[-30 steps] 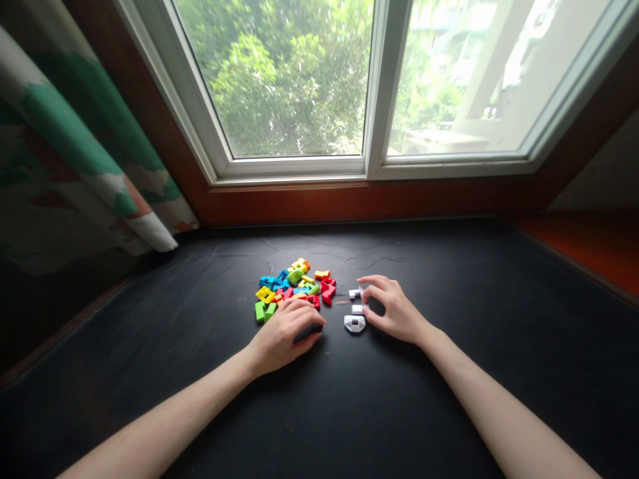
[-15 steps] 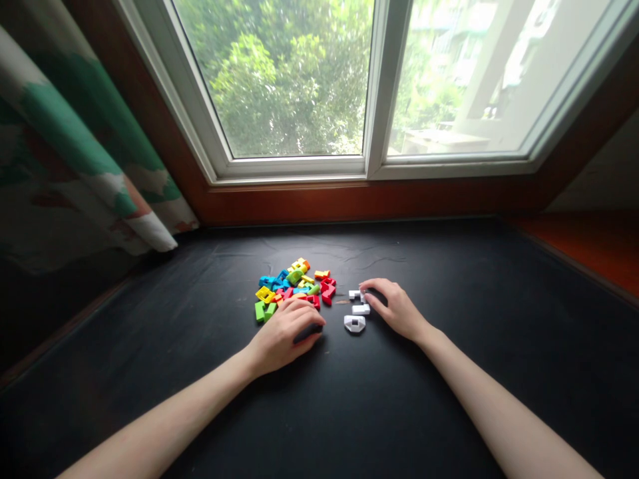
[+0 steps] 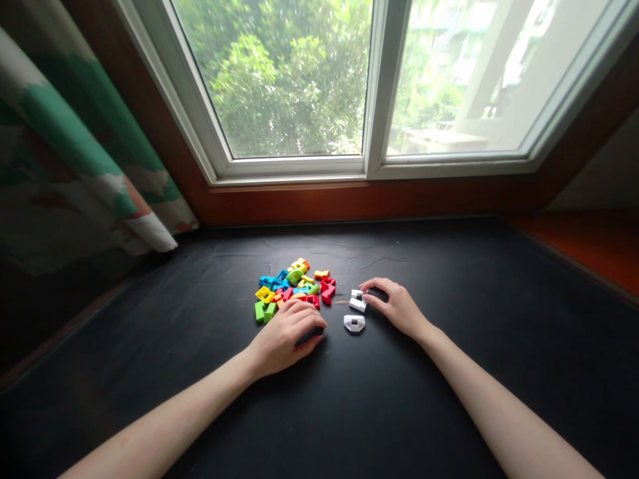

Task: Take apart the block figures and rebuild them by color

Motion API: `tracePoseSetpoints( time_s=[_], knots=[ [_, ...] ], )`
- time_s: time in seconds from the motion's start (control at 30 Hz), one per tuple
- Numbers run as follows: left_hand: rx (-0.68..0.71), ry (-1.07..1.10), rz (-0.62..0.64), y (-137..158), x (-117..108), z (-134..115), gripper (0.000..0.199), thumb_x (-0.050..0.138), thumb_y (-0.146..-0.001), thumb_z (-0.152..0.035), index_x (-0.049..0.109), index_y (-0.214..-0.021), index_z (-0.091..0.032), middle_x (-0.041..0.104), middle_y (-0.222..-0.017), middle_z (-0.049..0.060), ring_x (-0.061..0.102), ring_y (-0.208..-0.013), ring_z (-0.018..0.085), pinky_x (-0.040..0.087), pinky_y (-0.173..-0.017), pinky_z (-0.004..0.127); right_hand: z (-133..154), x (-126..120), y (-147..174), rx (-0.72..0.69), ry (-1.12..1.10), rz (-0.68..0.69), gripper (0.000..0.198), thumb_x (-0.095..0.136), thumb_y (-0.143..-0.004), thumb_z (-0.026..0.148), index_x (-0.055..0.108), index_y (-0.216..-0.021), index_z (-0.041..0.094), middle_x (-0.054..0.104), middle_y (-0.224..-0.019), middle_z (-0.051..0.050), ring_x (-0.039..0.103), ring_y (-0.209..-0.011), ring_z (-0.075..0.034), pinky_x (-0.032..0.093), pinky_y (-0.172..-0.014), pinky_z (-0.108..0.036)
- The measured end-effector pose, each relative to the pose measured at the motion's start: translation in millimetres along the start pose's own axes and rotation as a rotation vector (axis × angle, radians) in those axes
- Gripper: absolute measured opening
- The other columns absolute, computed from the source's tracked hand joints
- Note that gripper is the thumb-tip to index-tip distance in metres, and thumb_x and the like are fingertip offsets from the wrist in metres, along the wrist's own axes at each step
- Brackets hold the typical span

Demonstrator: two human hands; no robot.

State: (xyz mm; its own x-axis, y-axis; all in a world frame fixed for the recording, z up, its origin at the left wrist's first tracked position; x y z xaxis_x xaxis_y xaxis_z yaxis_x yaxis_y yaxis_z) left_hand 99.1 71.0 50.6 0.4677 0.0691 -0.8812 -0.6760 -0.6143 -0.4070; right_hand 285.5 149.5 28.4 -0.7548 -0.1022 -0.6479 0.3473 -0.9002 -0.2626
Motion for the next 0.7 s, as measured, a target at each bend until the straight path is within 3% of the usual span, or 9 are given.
tracePoseSetpoints(
  time_s=[0.4, 0.7],
  knots=[
    [0.025, -0.166, 0.076, -8, 9, -20, 0.03, 0.051, -0.093, -0.027, 0.054, -0.121, -0.016, 0.061, -0.127, 0.011, 0.056, -0.116, 0.026, 0.04, -0.102, 0.043, 3, 0, 5, -0.004, 0.053, 0.015, 0.023, 0.056, -0.09, 0.039, 0.066, -0.103, 0.025, 0.071, -0.108, -0.005, 0.065, -0.104, -0.025, 0.049, -0.094, -0.041],
    [0.024, -0.087, 0.131, -25, 31, -24, 0.054, 0.055, -0.092, -0.038, 0.042, -0.139, -0.016, 0.04, -0.152, 0.014, 0.035, -0.142, 0.028, 0.029, -0.116, 0.046, 6, 1, 13, -0.076, 0.045, 0.042, 0.027, 0.057, -0.09, 0.039, 0.065, -0.11, 0.024, 0.069, -0.114, -0.007, 0.064, -0.108, -0.025, 0.049, -0.097, -0.041]
  ],
)
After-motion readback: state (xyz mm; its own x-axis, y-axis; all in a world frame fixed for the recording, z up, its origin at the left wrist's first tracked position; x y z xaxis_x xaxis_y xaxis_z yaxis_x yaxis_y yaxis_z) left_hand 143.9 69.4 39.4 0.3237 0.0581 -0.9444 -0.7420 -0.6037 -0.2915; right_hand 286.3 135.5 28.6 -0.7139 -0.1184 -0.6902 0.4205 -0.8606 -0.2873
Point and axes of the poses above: each hand's wrist, its own y-axis away from the middle knuckle, its own x-axis out of the palm, z = x × y, the point moved 9 cm from there along -y, towards the middle knuckle
